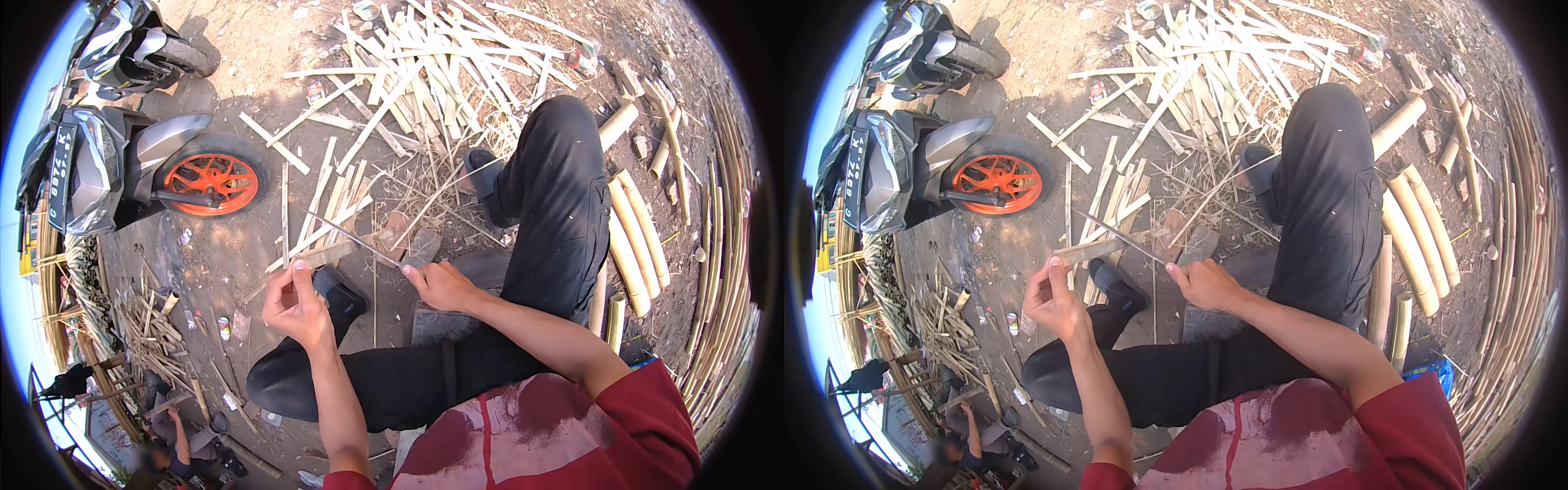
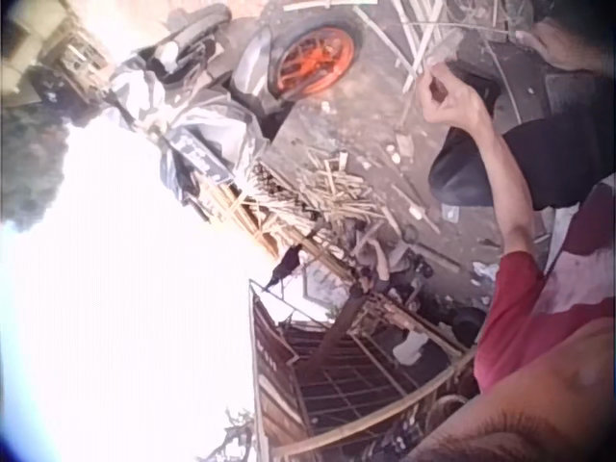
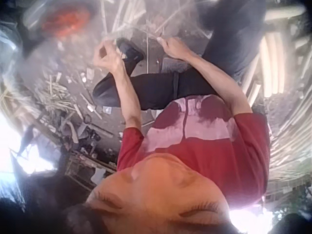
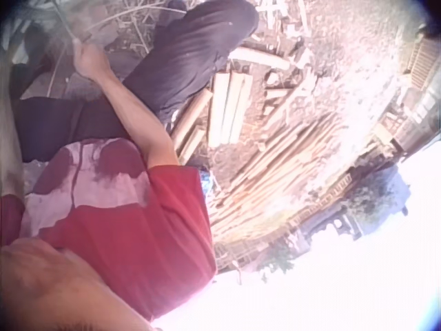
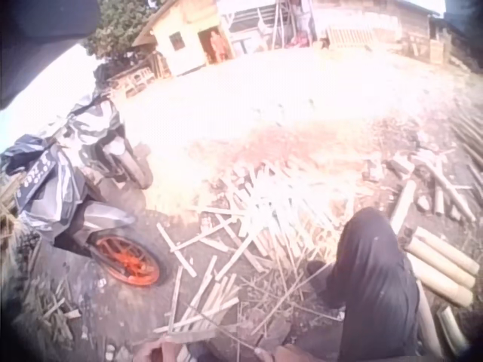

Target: The person splits thin bamboo strips using a large blade, repeatedly running the edge along the material to divide it into finer sections.

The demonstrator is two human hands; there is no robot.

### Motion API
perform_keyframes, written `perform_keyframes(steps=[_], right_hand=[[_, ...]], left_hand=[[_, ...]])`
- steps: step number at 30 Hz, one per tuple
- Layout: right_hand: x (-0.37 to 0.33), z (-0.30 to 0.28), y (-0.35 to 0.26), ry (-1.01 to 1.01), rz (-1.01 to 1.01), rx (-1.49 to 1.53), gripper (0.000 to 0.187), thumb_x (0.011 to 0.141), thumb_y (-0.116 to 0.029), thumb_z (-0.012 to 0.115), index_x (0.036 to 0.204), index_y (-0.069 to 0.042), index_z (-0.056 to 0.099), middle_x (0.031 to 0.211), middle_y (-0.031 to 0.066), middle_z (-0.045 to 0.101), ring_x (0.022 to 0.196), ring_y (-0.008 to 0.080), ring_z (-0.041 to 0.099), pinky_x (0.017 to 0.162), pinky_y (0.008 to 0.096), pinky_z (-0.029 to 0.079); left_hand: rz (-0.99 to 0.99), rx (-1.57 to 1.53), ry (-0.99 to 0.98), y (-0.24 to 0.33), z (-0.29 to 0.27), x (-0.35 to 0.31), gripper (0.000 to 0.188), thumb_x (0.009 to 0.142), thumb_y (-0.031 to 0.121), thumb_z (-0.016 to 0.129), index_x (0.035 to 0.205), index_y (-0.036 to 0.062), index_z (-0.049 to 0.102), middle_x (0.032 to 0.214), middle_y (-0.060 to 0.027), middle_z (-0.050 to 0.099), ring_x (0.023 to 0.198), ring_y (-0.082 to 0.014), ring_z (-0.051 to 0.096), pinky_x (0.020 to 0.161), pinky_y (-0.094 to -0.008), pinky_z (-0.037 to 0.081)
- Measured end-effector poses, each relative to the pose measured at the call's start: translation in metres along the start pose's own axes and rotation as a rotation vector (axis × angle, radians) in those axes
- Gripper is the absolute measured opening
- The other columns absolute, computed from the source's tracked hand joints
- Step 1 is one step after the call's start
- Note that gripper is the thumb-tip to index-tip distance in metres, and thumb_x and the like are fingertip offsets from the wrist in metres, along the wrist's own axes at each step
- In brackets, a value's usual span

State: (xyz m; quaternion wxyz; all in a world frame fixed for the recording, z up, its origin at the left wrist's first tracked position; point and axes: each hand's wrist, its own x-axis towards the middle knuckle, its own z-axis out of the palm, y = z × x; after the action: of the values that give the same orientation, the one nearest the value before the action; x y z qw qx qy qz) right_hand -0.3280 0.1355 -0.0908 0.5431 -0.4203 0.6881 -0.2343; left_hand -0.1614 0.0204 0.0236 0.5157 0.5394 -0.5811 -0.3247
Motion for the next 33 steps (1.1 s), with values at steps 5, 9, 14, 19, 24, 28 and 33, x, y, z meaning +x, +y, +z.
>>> perform_keyframes(steps=[5,9,14,19,24,28,33], right_hand=[[-0.003,0.001,-0.009,-0.025,-0.028,-0.016,0.072,0.106,-0.051,0.037,0.079,0.007,0.07,0.079,0.0367,0.064,0.084,0.0551,0.065,0.081,0.0587,0.051],[0.021,0.008,0.018,-0.055,0.119,-0.12,0.071,0.106,-0.051,0.036,0.091,0.008,0.073,0.095,0.0378,0.067,0.097,0.0538,0.066,0.09,0.0564,0.052],[0.026,0.006,0.027,-0.129,0.262,-0.142,0.074,0.106,-0.054,0.033,0.105,0.009,0.072,0.105,0.0349,0.069,0.104,0.0511,0.065,0.096,0.0543,0.051],[0.01,0.008,-0.01,-0.043,-0.007,-0.058,0.076,0.106,-0.056,0.035,0.085,0.008,0.07,0.086,0.0353,0.066,0.09,0.0518,0.066,0.085,0.0554,0.051],[0.016,0.032,-0.048,-0.003,-0.154,0.077,0.076,0.106,-0.056,0.035,0.078,0.008,0.066,0.081,0.0354,0.065,0.085,0.0519,0.066,0.079,0.0562,0.05],[0.033,0.037,-0.008,-0.108,0.086,-0.07,0.075,0.107,-0.054,0.033,0.091,0.009,0.071,0.096,0.037,0.067,0.099,0.0515,0.065,0.09,0.0551,0.05],[0.065,0.029,0.054,-0.13,0.324,-0.181,0.076,0.105,-0.057,0.033,0.107,0.009,0.071,0.114,0.0363,0.066,0.115,0.0496,0.061,0.099,0.0537,0.049]], left_hand=[[0.042,-0.027,0.013,-0.007,-0.009,0.002,0.006,0.093,0.002,0.071,0.091,-0.0037,0.072,0.087,-0.0094,0.071,0.074,-0.0123,0.066,0.072,-0.026,0.055],[-0.036,-0.011,0.054,-0.003,-0.007,0.007,0.007,0.094,0.002,0.07,0.09,-0.004,0.071,0.086,-0.0094,0.07,0.072,-0.0122,0.065,0.069,-0.026,0.054],[0.064,-0.235,0.019,-0.027,-0.018,0.014,0.007,0.09,-0.007,0.06,0.088,-0.0007,0.061,0.092,-0.011,0.064,0.088,-0.0166,0.061,0.086,-0.0322,0.051],[-0.042,-0.49,-0.132,-0.028,-0.013,0.02,0.011,0.086,0.008,0.048,0.083,-0.0003,0.055,0.086,-0.0138,0.059,0.084,-0.0221,0.057,0.081,-0.0365,0.05],[-0.154,-0.775,-0.213,-0.027,-0.005,0.014,0.024,0.085,0.023,0.046,0.07,0.0093,0.034,0.067,-0.0052,0.036,0.062,-0.0151,0.034,0.059,-0.0297,0.031],[-0.089,-0.652,-0.018,-0.04,-0.009,0.019,0.033,0.087,0.028,0.045,0.065,0.0132,0.026,0.057,-0.0002,0.027,0.054,-0.0124,0.027,0.052,-0.0285,0.023],[-0.163,-0.615,-0.082,-0.043,-0.015,0.03,0.038,0.086,0.03,0.048,0.061,0.016,0.023,0.055,0.0016,0.023,0.052,-0.0124,0.021,0.051,-0.0306,0.019]])
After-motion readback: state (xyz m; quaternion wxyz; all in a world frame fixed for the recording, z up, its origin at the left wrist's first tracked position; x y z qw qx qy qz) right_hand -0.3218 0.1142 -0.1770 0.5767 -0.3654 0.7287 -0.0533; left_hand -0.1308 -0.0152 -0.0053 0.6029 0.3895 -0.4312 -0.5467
